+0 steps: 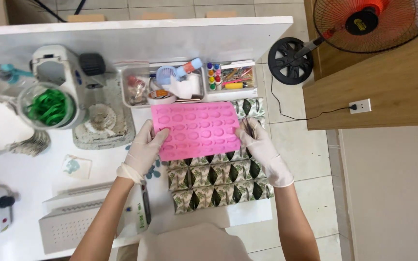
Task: The recorder is preparing small wax or candle products, including handling wax shapes, using a mold, and stirring wax in a melting pot.
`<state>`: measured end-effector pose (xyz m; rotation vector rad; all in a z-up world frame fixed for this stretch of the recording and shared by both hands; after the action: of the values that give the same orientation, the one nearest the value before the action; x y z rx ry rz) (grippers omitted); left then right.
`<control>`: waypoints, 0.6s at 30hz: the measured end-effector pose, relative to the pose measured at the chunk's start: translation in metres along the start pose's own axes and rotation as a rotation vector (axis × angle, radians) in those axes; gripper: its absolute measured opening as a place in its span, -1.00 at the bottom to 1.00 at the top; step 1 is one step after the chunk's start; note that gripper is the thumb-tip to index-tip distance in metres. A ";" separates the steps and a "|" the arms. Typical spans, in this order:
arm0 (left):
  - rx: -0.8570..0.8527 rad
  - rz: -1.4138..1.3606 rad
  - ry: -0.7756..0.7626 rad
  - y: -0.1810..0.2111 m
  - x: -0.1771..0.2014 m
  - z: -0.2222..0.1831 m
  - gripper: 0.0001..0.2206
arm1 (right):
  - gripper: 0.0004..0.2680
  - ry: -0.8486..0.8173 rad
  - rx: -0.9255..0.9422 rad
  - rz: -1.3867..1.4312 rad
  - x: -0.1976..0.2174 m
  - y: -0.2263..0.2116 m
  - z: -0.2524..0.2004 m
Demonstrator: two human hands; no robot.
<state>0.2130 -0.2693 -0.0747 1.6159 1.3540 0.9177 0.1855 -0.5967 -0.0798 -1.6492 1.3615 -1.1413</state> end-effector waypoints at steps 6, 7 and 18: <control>-0.063 -0.007 0.175 -0.065 0.111 -0.087 -0.83 | -0.80 -0.163 -0.120 -0.062 -0.126 -0.001 -0.077; -0.021 0.066 0.215 -0.081 0.131 -0.097 -0.75 | -0.78 -0.182 -0.105 -0.082 -0.148 0.007 -0.090; 0.256 0.135 0.208 -0.118 0.274 -0.234 -0.82 | -0.79 -0.125 -0.170 -0.310 -0.332 0.029 -0.182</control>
<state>-0.0028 0.0424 -0.0818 1.8650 1.5716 1.0505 -0.0139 -0.2743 -0.1040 -2.0731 1.1778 -1.0941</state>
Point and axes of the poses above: each hand's wrist, its own z-axis towards the middle knuckle, its own x-axis out of the back of the hand, y = z × x, the point moved 2 cm from there along z, towards the middle knuckle, and after that the axes turned 6 degrees about -z, right-handed, at the moved point
